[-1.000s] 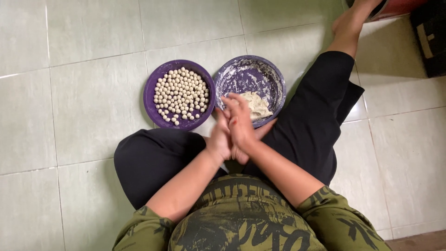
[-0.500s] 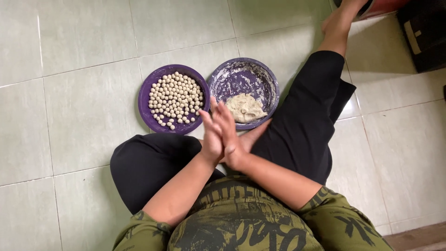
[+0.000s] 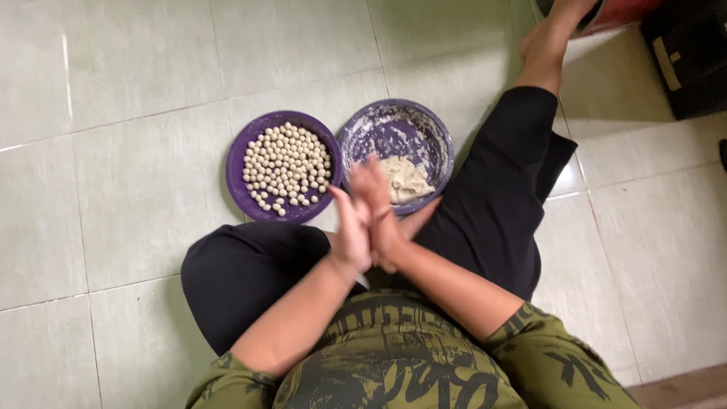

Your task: Rolling small pieces of dough into uniform balls and placing them in a bowl.

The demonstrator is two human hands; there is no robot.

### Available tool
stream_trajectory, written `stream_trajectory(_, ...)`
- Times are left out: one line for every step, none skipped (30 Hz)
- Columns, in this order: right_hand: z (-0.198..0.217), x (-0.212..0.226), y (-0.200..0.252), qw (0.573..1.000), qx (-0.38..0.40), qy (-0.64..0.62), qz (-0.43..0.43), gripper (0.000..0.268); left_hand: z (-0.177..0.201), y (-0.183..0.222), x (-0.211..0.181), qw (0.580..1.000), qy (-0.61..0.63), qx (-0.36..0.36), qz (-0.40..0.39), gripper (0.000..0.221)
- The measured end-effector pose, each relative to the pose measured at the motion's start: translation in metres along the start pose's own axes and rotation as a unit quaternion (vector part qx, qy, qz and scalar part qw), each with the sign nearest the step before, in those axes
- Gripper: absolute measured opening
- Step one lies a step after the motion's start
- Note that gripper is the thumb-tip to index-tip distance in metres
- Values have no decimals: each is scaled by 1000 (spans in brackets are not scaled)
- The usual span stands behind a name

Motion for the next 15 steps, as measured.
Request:
stream_trajectory(8, -11, -10, 999, -26, 7, -32, 81, -18, 8, 5, 1000, -1, -30, -9, 76)
stream_trajectory(15, -22, -20, 996, -53, 14, -63, 74, -35, 16, 10, 998, -2, -60, -18, 72)
stream_trajectory(11, -11, -18, 997, -51, 11, -64, 74, -21, 9, 12, 998, -2, -63, -20, 72)
stream_trajectory(6, 0, -15, 998, -32, -14, -54, 77, -7, 3, 16, 999, 18, -51, -1, 71)
stream_trajectory(4, 11, -12, 998, -14, -36, -45, 79, 6, -4, 21, 998, 39, -38, 19, 71)
stream_trajectory(3, 22, -9, 998, -13, -36, -46, 79, 23, -14, 21, 998, 40, -38, 20, 71)
stream_trajectory(0, 33, -7, 997, 14, -68, -31, 83, 38, -23, 20, 994, 113, -5, 2, 70)
stream_trajectory(-3, 45, -5, 994, 42, -101, -15, 87, 52, -33, 18, 982, 185, 28, -17, 71)
stream_trajectory(4, 28, -12, 994, 43, -101, -13, 87, 32, -25, 12, 982, 185, 30, -19, 71)
stream_trajectory(12, 10, -20, 996, 34, -85, -14, 89, 14, -17, 10, 992, 126, -8, 17, 78)
stream_trajectory(18, -6, -24, 997, 25, -70, -18, 91, -2, -5, 7, 995, 66, -49, 53, 87)
stream_trajectory(17, -9, -25, 997, 26, -72, -19, 91, -4, -2, 14, 995, 66, -51, 53, 87)
stream_trajectory(19, -12, -24, 998, 9, -47, -26, 94, -6, 1, 20, 998, 40, -33, 27, 80)
stream_trajectory(21, -16, -23, 999, -8, -23, -34, 98, -9, 3, 26, 1000, 15, -15, 2, 77)
stream_trajectory(11, 3, -19, 999, -9, -23, -37, 98, -5, 2, 23, 1000, 15, -17, 4, 77)
Point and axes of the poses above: each hand's wrist, its own y-axis away from the middle knuckle, its own z-axis out of the back of the hand, x = y × z, the point moved 3 cm from there along -y, towards the middle knuckle, and after that the axes turned 4 degrees about -z, right-handed, at the moved point
